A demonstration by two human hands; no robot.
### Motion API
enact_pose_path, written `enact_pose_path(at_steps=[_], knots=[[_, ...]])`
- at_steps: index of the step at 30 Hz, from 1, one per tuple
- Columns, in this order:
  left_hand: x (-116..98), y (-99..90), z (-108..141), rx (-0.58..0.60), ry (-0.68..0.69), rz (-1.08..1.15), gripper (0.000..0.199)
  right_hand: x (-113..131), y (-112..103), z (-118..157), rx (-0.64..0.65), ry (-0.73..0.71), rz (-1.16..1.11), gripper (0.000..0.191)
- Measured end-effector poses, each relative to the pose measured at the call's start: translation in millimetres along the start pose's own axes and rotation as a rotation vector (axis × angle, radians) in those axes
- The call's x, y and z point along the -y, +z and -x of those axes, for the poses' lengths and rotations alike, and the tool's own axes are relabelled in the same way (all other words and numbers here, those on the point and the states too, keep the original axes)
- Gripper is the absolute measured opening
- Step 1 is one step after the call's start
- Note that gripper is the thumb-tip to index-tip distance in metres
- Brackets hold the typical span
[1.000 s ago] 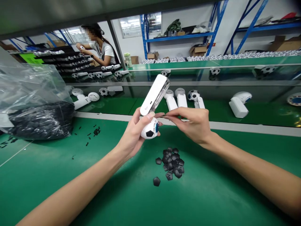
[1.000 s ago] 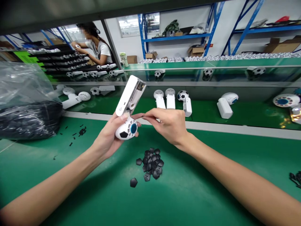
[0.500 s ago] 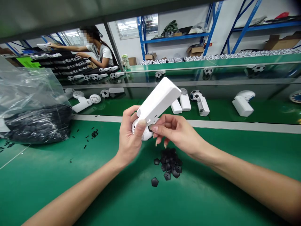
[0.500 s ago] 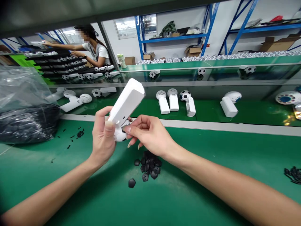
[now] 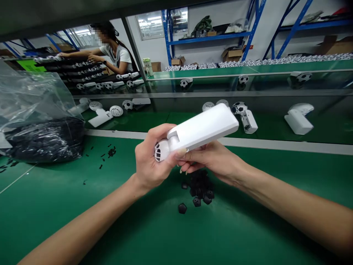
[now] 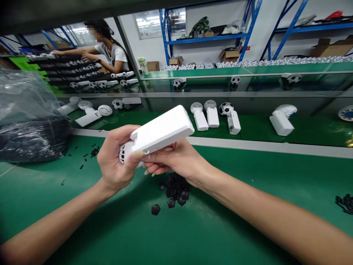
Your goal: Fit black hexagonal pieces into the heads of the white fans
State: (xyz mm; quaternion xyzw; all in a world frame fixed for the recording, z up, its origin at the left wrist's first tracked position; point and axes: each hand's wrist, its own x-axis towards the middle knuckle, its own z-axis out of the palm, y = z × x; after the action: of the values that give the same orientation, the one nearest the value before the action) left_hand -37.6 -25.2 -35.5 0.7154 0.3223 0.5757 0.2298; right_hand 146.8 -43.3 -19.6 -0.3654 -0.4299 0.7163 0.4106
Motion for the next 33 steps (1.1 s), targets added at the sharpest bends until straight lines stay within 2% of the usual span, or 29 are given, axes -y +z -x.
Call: enact_pose_path(at_steps=[6, 13, 17, 19, 21, 23, 26, 30, 33], knots=[[-5.3, -4.1, -2.4, 0.084, 0.240, -0.078, 0.029, -5.9, -3.9, -0.6, 0.097, 0.052, -0.062, 0.033], [-12.1, -3.6, -7.9, 0.076, 0.214, -0.138, 0.030, -3.3, 5.7, 6.5, 0.109, -0.026, -0.017, 0.039], [-12.7, -4.3, -11.2, 0.133, 0.313, -0.142, 0.033, 1.3, -1.1, 4.3, 0.282, 0.075, -0.005, 0.040], [-10.3, -4.8, -12.9, 0.121, 0.352, -0.131, 0.033, 4.6, -6.3, 1.5, 0.318, 0.059, 0.048, 0.041], [-4.5, -4.1, -15.1, 0.093, 0.378, -0.105, 0.035, 6.9, -9.0, -0.7, 0.252, 0.012, 0.135, 0.043], [3.5, -2.0, -17.6, 0.068, 0.442, -0.068, 0.035, 7.0, -8.2, -1.5, 0.119, -0.048, 0.213, 0.044], [14.0, 2.4, -20.2, 0.050, 0.533, -0.021, 0.034, 4.4, -3.0, -0.7, -0.029, -0.168, 0.221, 0.053], [17.8, 6.3, -17.9, 0.030, 0.456, 0.009, 0.029, 3.1, 1.6, 1.0, -0.070, -0.253, 0.140, 0.055], [18.0, 7.9, -14.4, -0.013, 0.334, 0.032, 0.032, 6.1, -0.1, 1.2, -0.018, -0.235, 0.118, 0.045]])
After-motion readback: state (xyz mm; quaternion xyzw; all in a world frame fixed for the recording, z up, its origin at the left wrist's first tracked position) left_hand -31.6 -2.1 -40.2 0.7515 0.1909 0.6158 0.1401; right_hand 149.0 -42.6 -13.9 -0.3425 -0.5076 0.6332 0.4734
